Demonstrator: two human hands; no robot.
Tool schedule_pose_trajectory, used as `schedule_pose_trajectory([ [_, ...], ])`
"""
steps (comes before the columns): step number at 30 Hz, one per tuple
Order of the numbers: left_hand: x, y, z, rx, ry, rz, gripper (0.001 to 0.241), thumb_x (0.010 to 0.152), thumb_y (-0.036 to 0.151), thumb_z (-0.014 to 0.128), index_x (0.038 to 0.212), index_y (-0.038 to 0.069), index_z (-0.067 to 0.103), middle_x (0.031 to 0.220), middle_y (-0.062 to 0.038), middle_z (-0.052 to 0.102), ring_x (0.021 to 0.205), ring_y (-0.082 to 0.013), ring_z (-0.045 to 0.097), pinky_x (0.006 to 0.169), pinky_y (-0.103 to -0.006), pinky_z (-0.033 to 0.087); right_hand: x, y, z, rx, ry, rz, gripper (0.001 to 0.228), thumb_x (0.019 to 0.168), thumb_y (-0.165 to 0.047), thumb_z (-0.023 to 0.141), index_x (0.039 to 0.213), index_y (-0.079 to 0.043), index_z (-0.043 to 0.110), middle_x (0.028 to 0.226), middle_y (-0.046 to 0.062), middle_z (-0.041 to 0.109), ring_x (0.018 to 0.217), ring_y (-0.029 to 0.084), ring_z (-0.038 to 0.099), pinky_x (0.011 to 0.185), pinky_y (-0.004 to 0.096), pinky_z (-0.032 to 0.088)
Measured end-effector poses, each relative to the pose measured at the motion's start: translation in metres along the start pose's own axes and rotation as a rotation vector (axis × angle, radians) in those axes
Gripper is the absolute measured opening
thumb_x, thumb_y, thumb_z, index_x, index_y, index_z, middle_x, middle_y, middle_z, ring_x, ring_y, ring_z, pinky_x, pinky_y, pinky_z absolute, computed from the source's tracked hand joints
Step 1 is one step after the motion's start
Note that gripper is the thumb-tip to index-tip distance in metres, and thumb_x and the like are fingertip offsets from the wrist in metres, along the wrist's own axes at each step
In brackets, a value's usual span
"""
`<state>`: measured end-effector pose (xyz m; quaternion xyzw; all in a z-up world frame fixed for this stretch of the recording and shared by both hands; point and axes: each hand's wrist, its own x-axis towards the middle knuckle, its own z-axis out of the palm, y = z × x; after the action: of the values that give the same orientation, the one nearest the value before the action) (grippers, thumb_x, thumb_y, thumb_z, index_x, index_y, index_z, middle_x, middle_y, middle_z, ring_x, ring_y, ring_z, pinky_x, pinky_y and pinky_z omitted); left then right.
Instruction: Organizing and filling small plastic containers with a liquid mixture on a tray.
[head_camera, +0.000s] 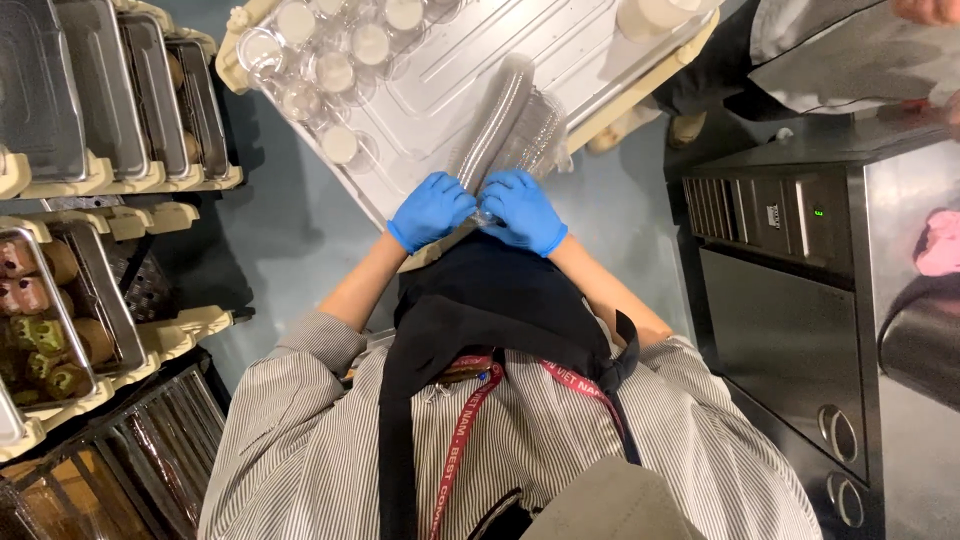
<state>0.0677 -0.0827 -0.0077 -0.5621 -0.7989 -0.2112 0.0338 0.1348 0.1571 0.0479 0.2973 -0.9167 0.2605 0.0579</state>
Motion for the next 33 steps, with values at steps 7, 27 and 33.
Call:
schedule_pose_trajectory([
  [7,0.050,0.013,-0.099,-0.280,0.040,-0.056,0.032,0.079,0.034,0.075,0.096,0.010,0.062,0.090,-0.010,0.056,0.093,-0.0316,0.053,0.092,-0.0445,0.039,-0.005,0.014,-0.035,-0.013,0.114,0.078,0.025,0.072,-0.016,0.082,0.074,-0.015,0.057,0.080,0.003,0.056,0.089,0.027,0.057,0.084,0.043,0.044],
  [27,0.083,0.002,-0.035,-0.165,0.839,-0.437,0.027,0.061,0.000,0.071,0.066,0.009,0.046,0.064,-0.008,0.043,0.056,-0.0275,0.043,0.053,-0.0409,0.031,0.003,0.013,-0.067,-0.163,0.500,0.142,0.043,0.079,-0.022,0.092,0.071,-0.011,0.051,0.067,0.006,0.042,0.062,0.027,0.042,0.062,0.040,0.037],
  [33,0.093,0.015,-0.030,-0.377,0.815,-0.626,0.028,0.069,-0.002,0.073,0.073,0.007,0.047,0.060,-0.006,0.036,0.054,-0.0206,0.037,0.051,-0.0357,0.030,0.008,0.020,-0.052,-0.044,0.709,0.332,0.040,0.085,-0.008,0.084,0.069,-0.005,0.048,0.073,0.009,0.048,0.066,0.029,0.046,0.063,0.040,0.039],
])
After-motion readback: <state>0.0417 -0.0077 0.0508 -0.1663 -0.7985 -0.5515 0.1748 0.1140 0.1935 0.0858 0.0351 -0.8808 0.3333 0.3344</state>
